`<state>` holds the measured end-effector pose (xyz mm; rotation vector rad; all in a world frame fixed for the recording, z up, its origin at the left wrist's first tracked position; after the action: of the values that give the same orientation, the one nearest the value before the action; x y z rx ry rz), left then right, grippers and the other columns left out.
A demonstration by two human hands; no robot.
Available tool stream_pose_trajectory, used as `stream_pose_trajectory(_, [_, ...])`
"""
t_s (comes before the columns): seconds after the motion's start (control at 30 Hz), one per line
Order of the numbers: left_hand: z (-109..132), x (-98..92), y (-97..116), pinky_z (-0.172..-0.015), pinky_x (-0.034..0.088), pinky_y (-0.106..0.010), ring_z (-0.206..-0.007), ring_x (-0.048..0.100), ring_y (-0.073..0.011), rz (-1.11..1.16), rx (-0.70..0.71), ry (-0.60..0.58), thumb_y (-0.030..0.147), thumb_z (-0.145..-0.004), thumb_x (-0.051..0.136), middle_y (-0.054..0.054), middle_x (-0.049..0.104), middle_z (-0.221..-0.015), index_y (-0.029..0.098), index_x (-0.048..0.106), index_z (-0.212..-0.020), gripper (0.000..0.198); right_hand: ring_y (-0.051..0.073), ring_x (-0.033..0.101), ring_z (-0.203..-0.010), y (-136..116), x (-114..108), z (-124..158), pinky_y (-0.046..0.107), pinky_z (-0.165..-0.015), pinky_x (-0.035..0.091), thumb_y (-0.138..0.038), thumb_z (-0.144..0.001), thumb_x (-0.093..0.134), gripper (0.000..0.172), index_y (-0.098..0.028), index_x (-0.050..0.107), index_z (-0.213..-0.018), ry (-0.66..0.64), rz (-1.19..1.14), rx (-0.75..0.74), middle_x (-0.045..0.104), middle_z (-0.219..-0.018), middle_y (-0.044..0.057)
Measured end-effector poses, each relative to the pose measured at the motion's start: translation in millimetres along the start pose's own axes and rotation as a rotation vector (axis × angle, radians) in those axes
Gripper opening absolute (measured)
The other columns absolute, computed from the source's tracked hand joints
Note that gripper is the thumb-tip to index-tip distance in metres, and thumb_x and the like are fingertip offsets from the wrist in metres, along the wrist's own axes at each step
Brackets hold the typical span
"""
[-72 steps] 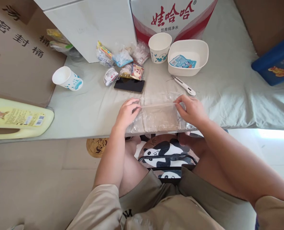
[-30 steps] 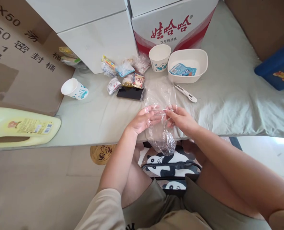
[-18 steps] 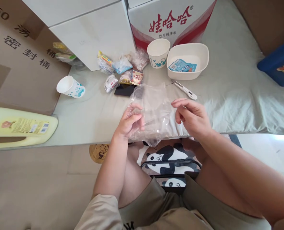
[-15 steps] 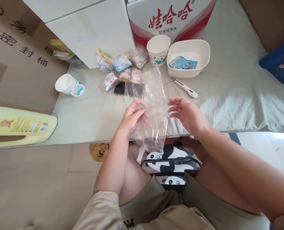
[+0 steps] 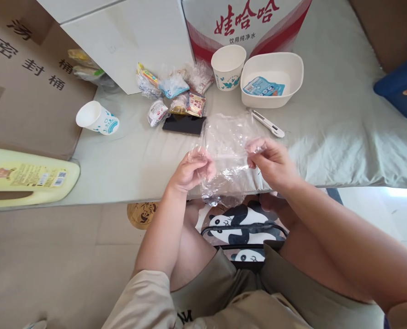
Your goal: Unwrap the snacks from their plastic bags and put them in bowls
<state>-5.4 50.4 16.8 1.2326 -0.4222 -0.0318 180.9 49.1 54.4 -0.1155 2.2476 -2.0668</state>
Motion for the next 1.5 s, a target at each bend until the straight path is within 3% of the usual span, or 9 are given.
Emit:
stream_pose_trajectory(0.13, [-15.7, -14.0, 2.4, -0.051, 0.051, -0.031, -0.052, 0.06, -0.015, 0.054, 0.007, 0.115, 0.041, -0.079, 0.064, -0.004, 0.067, -0.065, 0.019, 0.062, -0.066, 0.026, 0.011, 0.055, -0.067, 11.5, -2.4, -7.4, 0.029, -0.06, 0.05, -0.023, -0.081, 0.057, 0.012, -0.022, 0.062, -0.07, 0.023, 0.103, -0.003, 0.062, -0.094, 0.004])
stream_pose_trajectory(0.33, [-20.9, -17.9, -5.7, -0.055, 0.052, -0.027, -0.055, 0.063, -0.0138, -0.04, -0.037, 0.214, 0.07, -0.087, 0.055, -0.004, 0.067, -0.063, 0.018, 0.063, -0.063, 0.058, 0.016, 0.061, -0.083, -0.5, -11.7, -5.8, 0.035, -0.07, 0.052, -0.012, -0.08, 0.058, 0.024, -0.022, 0.064, -0.058, 0.11, 0.285, -0.375, 0.059, -0.097, 0.004])
stream_pose_trajectory(0.6, [-17.8, -40.9, 7.2, -0.061, 0.047, -0.024, -0.062, 0.059, -0.0113, -0.312, 0.107, 0.282, 0.047, -0.065, 0.086, 0.001, 0.066, -0.066, 0.017, 0.069, -0.069, 0.035, 0.018, 0.06, -0.093, -4.5, 24.8, -7.4, 0.036, -0.076, 0.054, -0.007, -0.082, 0.054, 0.03, -0.027, 0.074, -0.073, -0.146, 0.397, -0.545, 0.061, -0.11, 0.004])
stream_pose_trajectory(0.8, [-18.8, -38.9, 10.8, -0.07, 0.052, -0.025, -0.077, 0.066, -0.0127, -0.241, 0.139, 0.2, 0.023, -0.062, 0.085, 0.0, 0.07, -0.085, 0.019, 0.069, -0.09, 0.032, 0.026, 0.062, -0.11, 1.2, 17.2, -14.3, 0.047, -0.089, 0.054, -0.012, -0.082, 0.055, 0.023, -0.025, 0.073, -0.076, -0.081, 0.526, -0.46, 0.063, -0.121, 0.007])
stream_pose_trajectory(0.93, [-16.7, -33.9, 13.0, -0.069, 0.053, -0.025, -0.08, 0.067, -0.014, -0.285, 0.212, 0.193, 0.016, -0.065, 0.077, -0.001, 0.069, -0.088, 0.02, 0.069, -0.094, 0.03, 0.028, 0.062, -0.119, 15.8, -6.7, -22.0, 0.05, -0.096, 0.054, -0.028, -0.093, 0.051, 0.022, -0.029, 0.067, -0.108, 0.062, 0.296, -0.251, 0.061, -0.129, 0.008])
stream_pose_trajectory(1.07, [-9.6, -25.2, 22.4, -0.073, 0.054, -0.026, -0.081, 0.066, -0.0132, -0.396, 0.35, 0.199, 0.017, -0.07, 0.076, -0.002, 0.07, -0.096, 0.021, 0.072, -0.097, 0.028, 0.026, 0.07, -0.102, 40.2, 8.7, -22.6, 0.045, -0.082, 0.06, -0.054, -0.092, 0.057, 0.062, -0.034, 0.036, -0.148, -0.062, 0.006, -0.076, 0.064, -0.126, 0.01])
stream_pose_trajectory(1.2, [-2.4, -29.1, 27.1, -0.08, 0.057, -0.03, -0.084, 0.069, -0.0153, -0.284, 0.412, 0.224, 0.034, -0.076, 0.081, -0.001, 0.069, -0.101, 0.031, 0.064, -0.123, 0.049, 0.022, 0.068, -0.075, 48.4, 30.7, -16.9, 0.04, -0.068, 0.059, -0.044, -0.081, 0.075, 0.091, -0.03, 0.023, -0.155, -0.175, 0.038, 0.03, 0.069, -0.099, 0.005])
stream_pose_trajectory(1.33, [-6.6, -34.5, 14.1, -0.079, 0.059, -0.034, -0.09, 0.073, -0.0205, -0.116, 0.244, 0.235, 0.055, -0.075, 0.081, -0.003, 0.071, -0.099, 0.034, 0.056, -0.131, 0.065, 0.019, 0.064, -0.071, 30.5, 24.4, -17.4, 0.042, -0.072, 0.058, -0.03, -0.082, 0.07, 0.081, -0.03, 0.031, -0.153, -0.107, 0.16, -0.04, 0.07, -0.097, 0.003])
stream_pose_trajectory(1.5, [-13.9, -16.3, -13.0, -0.074, 0.058, -0.033, -0.081, 0.073, -0.0208, -0.136, -0.054, 0.155, 0.039, -0.057, 0.093, -0.003, 0.074, -0.09, 0.021, 0.064, -0.108, 0.061, 0.024, 0.067, -0.097, 22.4, 14.4, -20.3, 0.045, -0.085, 0.058, -0.038, -0.085, 0.071, 0.081, -0.032, 0.03, -0.154, -0.054, 0.21, -0.122, 0.066, -0.126, 0.01])
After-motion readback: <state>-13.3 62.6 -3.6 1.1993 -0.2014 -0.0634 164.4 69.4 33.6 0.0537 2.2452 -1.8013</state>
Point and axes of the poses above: each hand's wrist, its own z-axis away from the middle knuckle, its own x-axis out of the palm, y = z × x, the point moved 10 cm from there along -z, towards the middle knuckle
